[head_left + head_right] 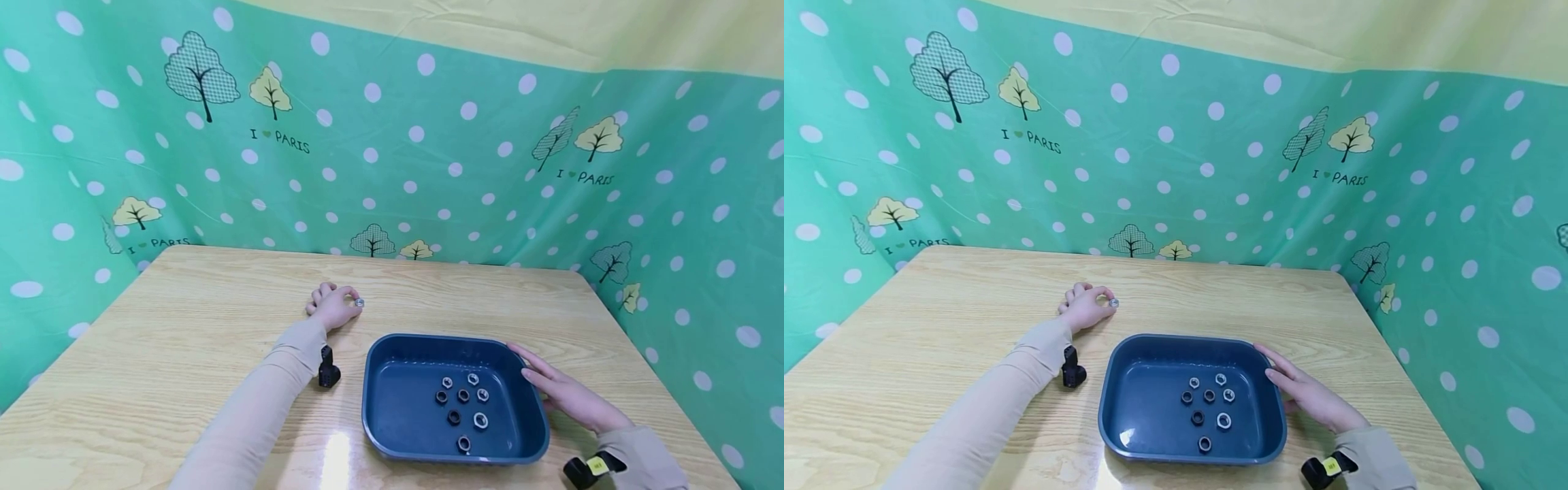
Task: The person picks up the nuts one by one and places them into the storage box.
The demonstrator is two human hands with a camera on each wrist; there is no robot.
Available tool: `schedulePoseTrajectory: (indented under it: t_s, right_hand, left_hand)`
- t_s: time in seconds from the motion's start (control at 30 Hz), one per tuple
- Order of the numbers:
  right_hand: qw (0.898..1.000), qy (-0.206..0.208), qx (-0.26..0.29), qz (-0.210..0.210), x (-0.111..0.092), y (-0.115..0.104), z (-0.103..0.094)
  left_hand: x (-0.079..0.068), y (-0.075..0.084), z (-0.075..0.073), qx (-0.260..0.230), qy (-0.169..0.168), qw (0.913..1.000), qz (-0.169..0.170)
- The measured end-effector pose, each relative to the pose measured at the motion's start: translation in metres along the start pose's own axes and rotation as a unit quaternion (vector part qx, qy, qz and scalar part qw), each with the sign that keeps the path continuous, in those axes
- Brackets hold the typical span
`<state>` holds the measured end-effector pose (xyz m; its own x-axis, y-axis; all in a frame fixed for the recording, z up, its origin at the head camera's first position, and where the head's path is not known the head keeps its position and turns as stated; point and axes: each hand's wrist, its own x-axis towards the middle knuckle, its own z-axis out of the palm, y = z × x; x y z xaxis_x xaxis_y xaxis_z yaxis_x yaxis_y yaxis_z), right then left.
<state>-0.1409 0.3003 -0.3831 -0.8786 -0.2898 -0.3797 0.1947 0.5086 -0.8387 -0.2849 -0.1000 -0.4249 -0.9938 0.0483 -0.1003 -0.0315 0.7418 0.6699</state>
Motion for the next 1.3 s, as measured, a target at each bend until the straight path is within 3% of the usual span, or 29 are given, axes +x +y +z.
schedulePoseTrajectory:
  t_s: [0.3, 0.9, 1.3]
  right_hand:
    - [1.0, -0.013, -0.003, -0.007, 0.0, 0.0007, -0.0012]
    - [1.0, 0.002, -0.01, 0.002, -0.0001, 0.0009, 0.0001]
    - [1.0, 0.002, -0.005, -0.001, -0.0001, 0.0011, 0.0001]
  left_hand:
    - [0.0014, -0.0004, 0.0019, 0.006, -0.004, 1.0, 0.006]
    - [-0.0047, 0.004, -0.0026, 0.013, -0.01, 0.9998, 0.012]
    - [-0.0055, 0.0029, -0.0047, -0.015, 0.014, 0.9998, 0.004]
